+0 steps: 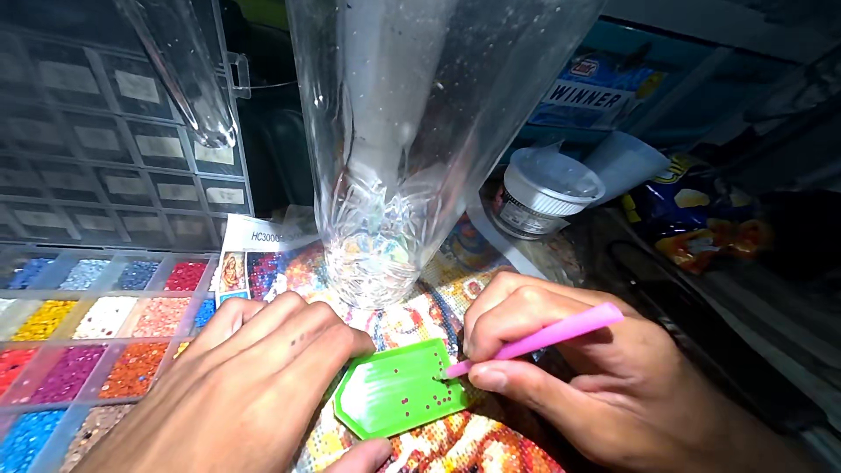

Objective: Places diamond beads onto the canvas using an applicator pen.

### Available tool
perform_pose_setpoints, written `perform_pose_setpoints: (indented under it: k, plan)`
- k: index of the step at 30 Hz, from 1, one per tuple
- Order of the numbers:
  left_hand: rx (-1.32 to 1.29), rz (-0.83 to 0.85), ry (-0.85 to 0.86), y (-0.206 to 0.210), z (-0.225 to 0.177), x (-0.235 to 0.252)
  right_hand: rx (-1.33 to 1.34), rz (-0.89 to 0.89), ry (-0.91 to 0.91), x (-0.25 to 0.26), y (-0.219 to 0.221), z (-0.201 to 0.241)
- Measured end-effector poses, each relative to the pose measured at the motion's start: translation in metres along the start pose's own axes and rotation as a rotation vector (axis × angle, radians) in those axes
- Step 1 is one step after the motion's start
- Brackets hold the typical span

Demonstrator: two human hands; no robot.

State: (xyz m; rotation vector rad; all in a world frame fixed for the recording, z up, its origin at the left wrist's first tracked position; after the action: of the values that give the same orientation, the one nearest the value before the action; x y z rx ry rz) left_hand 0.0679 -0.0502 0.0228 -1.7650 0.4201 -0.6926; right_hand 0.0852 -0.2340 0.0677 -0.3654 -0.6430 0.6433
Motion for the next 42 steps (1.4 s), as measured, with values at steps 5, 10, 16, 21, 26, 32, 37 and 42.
perform_pose_setpoints:
  k: [5,10,16,21,26,32,37,42]
  plan:
    - [0.015,-0.032,-0.017,-0.002,0.001,0.0,0.153,-0.108,-0.032,0.001,-0.01,0.012]
    - [0.026,-0.078,-0.029,-0.004,0.002,-0.001,0.3,-0.01,0.058,-0.005,0.006,0.009]
    - [0.067,-0.057,-0.029,-0.005,-0.002,0.001,0.403,0.026,0.143,-0.009,0.012,0.005]
    - [0.164,-0.081,-0.006,-0.006,-0.005,0.002,0.431,0.115,0.102,-0.01,0.022,0.008]
    - [0.171,-0.069,-0.004,-0.004,-0.005,0.003,0.364,0.159,0.045,-0.012,0.032,0.008]
    - [0.203,-0.065,0.005,-0.002,-0.006,0.003,0.338,0.204,0.026,-0.012,0.044,0.012]
    - [0.206,-0.069,0.013,0.0,-0.006,0.004,0.303,0.198,0.015,-0.013,0.049,0.007]
    - [0.212,-0.076,0.023,0.0,-0.007,0.003,0.289,0.207,0.035,-0.014,0.05,0.004]
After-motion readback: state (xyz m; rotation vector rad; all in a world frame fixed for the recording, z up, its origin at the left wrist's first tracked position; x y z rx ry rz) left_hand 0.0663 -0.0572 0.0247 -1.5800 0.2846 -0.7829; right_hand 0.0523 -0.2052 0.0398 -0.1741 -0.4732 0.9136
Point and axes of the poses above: each hand's wrist, its own x-axis towards the middle knuckle, its own y-axis out of the palm, z = x × y, the point moved 9 cm from there along x, towards the middle knuckle, and after that the axes turned 9 degrees about x, right-handed, at the moved point
